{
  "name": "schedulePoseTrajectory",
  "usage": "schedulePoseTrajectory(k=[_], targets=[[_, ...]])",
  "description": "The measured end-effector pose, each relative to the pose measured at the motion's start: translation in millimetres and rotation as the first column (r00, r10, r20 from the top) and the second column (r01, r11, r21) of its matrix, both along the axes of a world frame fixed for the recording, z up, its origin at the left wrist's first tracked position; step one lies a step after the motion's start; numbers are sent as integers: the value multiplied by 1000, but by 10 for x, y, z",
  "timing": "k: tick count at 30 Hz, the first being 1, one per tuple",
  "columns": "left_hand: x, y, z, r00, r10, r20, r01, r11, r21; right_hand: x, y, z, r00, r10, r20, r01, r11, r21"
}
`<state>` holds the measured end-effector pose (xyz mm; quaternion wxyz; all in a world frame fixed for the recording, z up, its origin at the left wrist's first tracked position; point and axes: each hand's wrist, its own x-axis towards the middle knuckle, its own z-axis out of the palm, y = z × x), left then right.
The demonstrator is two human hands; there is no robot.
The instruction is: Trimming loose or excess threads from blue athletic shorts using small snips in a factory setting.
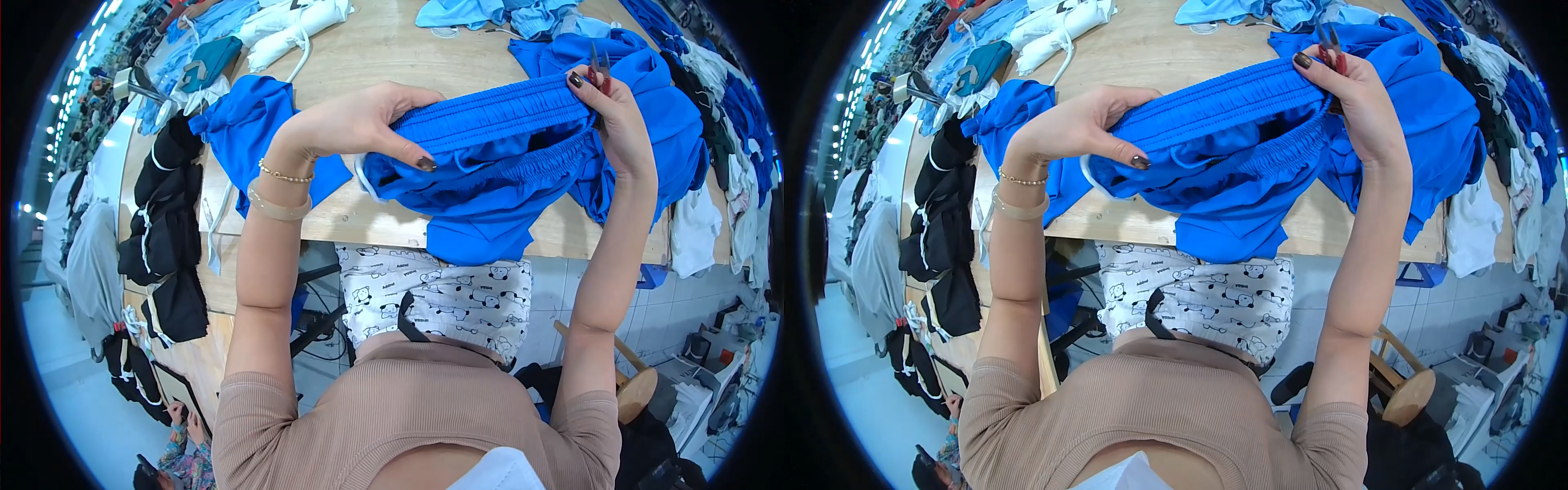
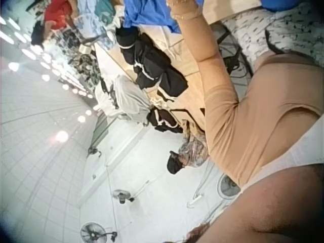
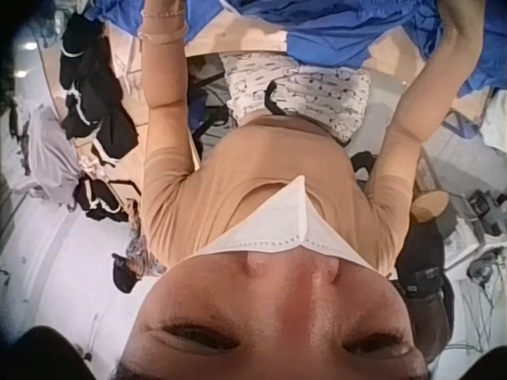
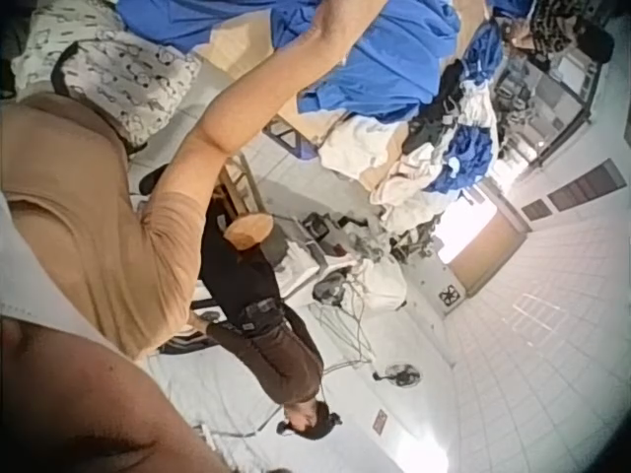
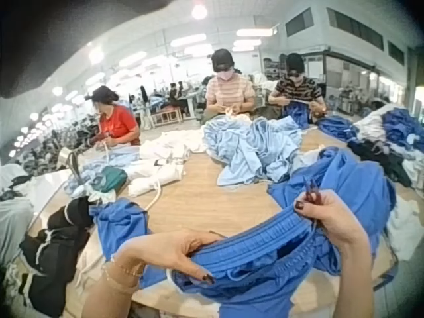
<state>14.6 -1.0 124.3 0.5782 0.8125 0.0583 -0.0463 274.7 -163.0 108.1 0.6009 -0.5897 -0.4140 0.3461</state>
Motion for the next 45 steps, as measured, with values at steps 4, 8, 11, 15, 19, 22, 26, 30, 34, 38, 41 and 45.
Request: schedulePoseTrajectory(k=[4, 8, 11, 15, 19, 22, 26, 30, 34, 38, 41, 45], targets=[[173, -117, -208, 970, 233, -66, -241, 912, -333, -7, 216, -215, 880, -101, 465, 94, 995, 37], [116, -3, -391, 885, 459, -82, -403, 665, -629, -595, 127, -239, 706, -503, 498, 287, 846, 448], [156, -36, -386, 866, 491, -97, -400, 562, -724, -1098, 27, -316, 728, -339, 596, 177, 932, 315], [141, -46, -224, 890, 454, -47, -411, 753, -514, -909, 94, -512, 944, -208, 256, 117, 936, 331], [73, -95, -77, 964, 262, -55, -267, 942, -201, -725, 29, -206, 994, -83, 71, 74, 990, 119], [54, -69, -143, 962, 271, -12, -256, 892, -373, -675, 22, -166, 1000, -22, -6, 22, 995, 93], [148, -142, -338, 930, 357, 84, -270, 821, -502, -725, 51, -110, 989, -31, -143, 45, 995, 91], [129, -213, -242, 939, 343, -34, -286, 721, -631, -689, 101, -122, 988, 9, -156, 4, 997, 80], [52, -241, -206, 933, 357, -48, -300, 697, -651, -657, 138, -79, 998, -46, 36, 41, 993, 111], [137, -338, -197, 891, 451, -46, -449, 865, -222, -627, 160, -70, 992, -4, 124, -16, 986, 165], [136, -437, -261, 803, 576, 149, -588, 808, 41, -693, 166, -19, 996, 17, 89, -27, 994, 110], [188, -570, -234, 750, 370, 548, -552, 807, 211, -712, 155, -5, 996, 87, 11, -88, 995, 56]])
